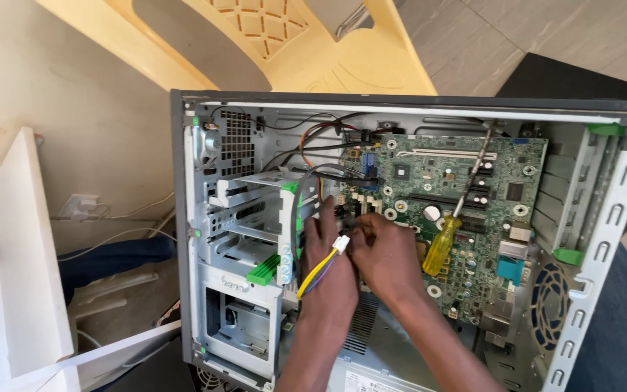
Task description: Removing the CPU and disconnecting internal cables from a desktop computer motherboard.
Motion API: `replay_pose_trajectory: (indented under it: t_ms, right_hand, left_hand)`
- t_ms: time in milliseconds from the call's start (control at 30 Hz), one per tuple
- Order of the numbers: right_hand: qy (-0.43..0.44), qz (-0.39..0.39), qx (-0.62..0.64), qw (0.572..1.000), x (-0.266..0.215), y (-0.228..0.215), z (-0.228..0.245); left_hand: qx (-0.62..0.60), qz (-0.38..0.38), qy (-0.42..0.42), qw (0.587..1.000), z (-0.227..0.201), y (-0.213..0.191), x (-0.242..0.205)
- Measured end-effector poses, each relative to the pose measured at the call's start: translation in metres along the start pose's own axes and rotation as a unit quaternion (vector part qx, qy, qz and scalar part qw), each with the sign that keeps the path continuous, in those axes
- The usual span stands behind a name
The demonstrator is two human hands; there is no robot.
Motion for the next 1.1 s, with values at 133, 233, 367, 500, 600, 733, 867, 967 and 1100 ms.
replay_pose_trajectory:
  t_ms: [133, 233, 367, 500, 600, 733, 867, 967, 1100]
  right_hand:
    - [-0.031, -0.038, -0.001, 0.999, -0.013, -0.011, 0.013]
    - [-0.052, -0.085, -0.005, 0.995, -0.015, -0.006, 0.0]
    - [-0.139, -0.119, -0.025, 0.983, -0.007, 0.004, -0.013]
    - [-0.081, -0.127, -0.027, 0.988, -0.001, -0.001, 0.0]
    - [-0.06, -0.124, -0.04, 0.99, -0.001, -0.002, 0.007]
    - [-0.05, -0.102, -0.067, 0.991, 0.003, -0.004, 0.008]
    - [-0.061, -0.087, -0.047, 0.993, 0.012, 0.006, -0.016]
    - [-0.047, -0.082, -0.025, 0.995, 0.011, 0.005, -0.015]
    - [-0.04, -0.079, 0.002, 0.996, 0.012, 0.002, -0.014]
  left_hand:
    - [-0.078, -0.01, 0.022, 0.997, 0.004, -0.001, -0.004]
    - [-0.147, -0.023, 0.022, 0.989, 0.007, 0.003, -0.005]
    - [-0.196, -0.022, 0.014, 0.98, 0.001, -0.005, -0.009]
    - [-0.075, -0.034, 0.084, 0.993, 0.011, 0.017, -0.004]
    - [0.125, -0.14, 0.104, 0.977, 0.016, 0.03, 0.0]
    - [0.136, -0.123, 0.104, 0.978, 0.003, 0.022, 0.006]
    - [0.148, -0.099, 0.162, 0.971, 0.022, 0.028, 0.012]
    - [0.141, -0.108, 0.148, 0.973, 0.026, 0.032, 0.016]
    - [0.085, -0.112, 0.128, 0.982, 0.031, 0.039, 0.021]
Point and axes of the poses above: each hand's wrist, its own x-axis towards the middle knuckle, its own y-axis out of the palm, z = x × y, the point moved 2 cm from there along x, towards the middle knuckle, and after that the axes turned 4 degrees about -x, right-handed, at the moved point
